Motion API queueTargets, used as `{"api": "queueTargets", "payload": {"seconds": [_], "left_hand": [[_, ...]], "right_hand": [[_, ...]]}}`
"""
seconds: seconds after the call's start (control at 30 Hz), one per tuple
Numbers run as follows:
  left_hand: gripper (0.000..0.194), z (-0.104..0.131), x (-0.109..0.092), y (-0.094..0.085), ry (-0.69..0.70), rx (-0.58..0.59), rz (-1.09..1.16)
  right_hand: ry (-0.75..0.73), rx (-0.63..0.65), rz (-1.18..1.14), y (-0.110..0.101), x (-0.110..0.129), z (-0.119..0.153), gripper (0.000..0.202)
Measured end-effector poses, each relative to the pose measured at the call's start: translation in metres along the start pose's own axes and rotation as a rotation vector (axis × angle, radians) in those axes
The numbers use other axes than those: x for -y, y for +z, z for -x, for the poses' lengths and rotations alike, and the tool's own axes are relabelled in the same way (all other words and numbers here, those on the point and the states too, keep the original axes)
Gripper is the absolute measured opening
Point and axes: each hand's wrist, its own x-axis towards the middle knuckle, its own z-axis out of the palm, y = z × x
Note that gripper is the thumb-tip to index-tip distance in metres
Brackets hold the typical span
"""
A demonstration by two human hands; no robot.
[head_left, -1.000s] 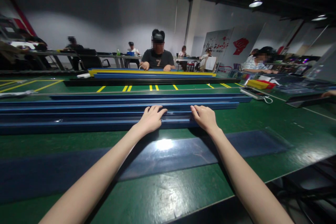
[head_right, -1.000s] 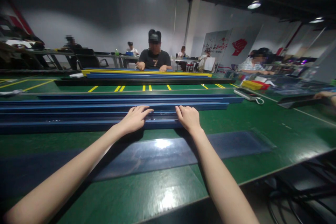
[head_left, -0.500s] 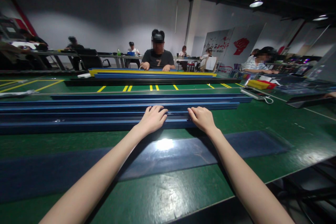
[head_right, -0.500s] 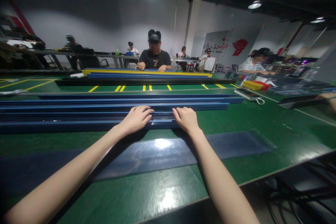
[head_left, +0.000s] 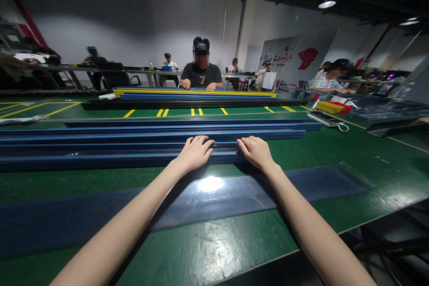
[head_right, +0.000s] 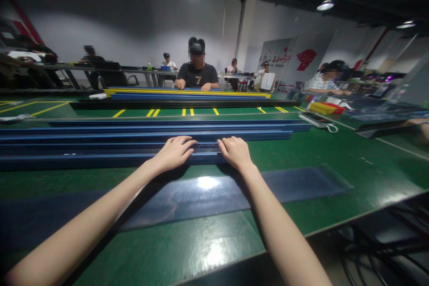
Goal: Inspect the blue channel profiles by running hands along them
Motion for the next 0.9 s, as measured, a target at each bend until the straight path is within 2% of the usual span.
{"api": "queueTargets", "payload": {"seconds": [0.53, 0.9], "left_hand": [[0.037, 0.0004, -0.0002, -0.001, 0.004, 0.018, 0.015], [0.037, 0.0005, 0.0001, -0.0006, 0.015, 0.024, -0.002]], "right_hand": [[0.007, 0.046, -0.025, -0.0012, 0.0012, 0.0, 0.046], [-0.028, 0.009, -0.011, 0.0006, 0.0006, -0.0001, 0.045]]}}
